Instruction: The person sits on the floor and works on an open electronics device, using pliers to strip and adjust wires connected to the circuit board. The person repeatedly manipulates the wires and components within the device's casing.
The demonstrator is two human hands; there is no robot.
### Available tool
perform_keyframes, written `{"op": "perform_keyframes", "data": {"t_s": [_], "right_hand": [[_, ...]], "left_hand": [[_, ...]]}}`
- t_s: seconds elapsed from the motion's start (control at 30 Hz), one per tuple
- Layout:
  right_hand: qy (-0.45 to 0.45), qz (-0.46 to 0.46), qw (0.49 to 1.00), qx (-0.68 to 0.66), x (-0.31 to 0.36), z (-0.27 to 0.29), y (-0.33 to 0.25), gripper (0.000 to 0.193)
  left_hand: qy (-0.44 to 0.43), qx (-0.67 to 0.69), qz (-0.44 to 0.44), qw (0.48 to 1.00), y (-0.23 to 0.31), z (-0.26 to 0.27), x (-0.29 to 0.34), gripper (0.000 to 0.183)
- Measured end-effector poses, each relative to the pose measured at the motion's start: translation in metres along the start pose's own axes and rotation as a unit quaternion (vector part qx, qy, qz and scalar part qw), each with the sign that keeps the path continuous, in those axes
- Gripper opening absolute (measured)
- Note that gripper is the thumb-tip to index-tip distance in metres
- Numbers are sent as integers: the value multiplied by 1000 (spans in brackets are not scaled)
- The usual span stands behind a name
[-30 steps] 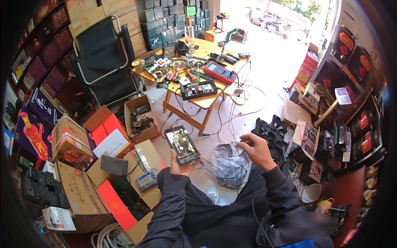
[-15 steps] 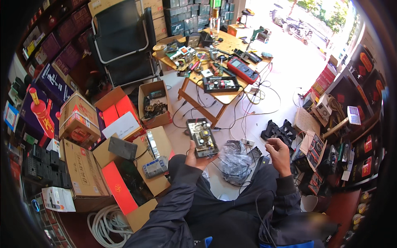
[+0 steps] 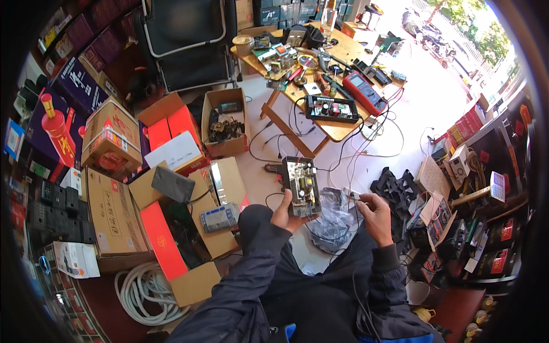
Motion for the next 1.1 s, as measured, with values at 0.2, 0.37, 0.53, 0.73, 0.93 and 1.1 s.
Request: {"op": "perform_keyframes", "data": {"t_s": [0.2, 0.37, 0.53, 0.73, 0.93, 1.1], "right_hand": [[-57, 3, 997, -43, -6, -15, 11, 18], [-83, -31, 995, -36, -3, -25, 25, 21], [-93, -28, 994, -40, 1, -29, 23, 23], [-88, -19, 996, -20, 3, -21, 26, 26], [-84, -48, 995, -31, 9, -12, 38, 31], [-66, -48, 997, -16, 18, -1, 36, 30]], "left_hand": [[6, 29, -7, 1000, -8, 9, -11, 74], [8, 16, -22, 1000, -11, 3, -13, 71], [25, 13, -25, 999, -10, -8, -13, 71], [47, 6, -19, 999, -12, -9, -15, 69], [50, -19, -24, 998, -24, -4, -25, 71], [19, 9, -3, 1000, -35, -5, -38, 67]]}}
Point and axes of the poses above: each hand's wrist, its own x-axis away from the middle knuckle, its own z-axis out of the back of the hand, y = z × x, the point moved 6 cm from there along -x, towards the middle knuckle, and after that the axes turned 3 degrees about -y, right-handed, at the moved point
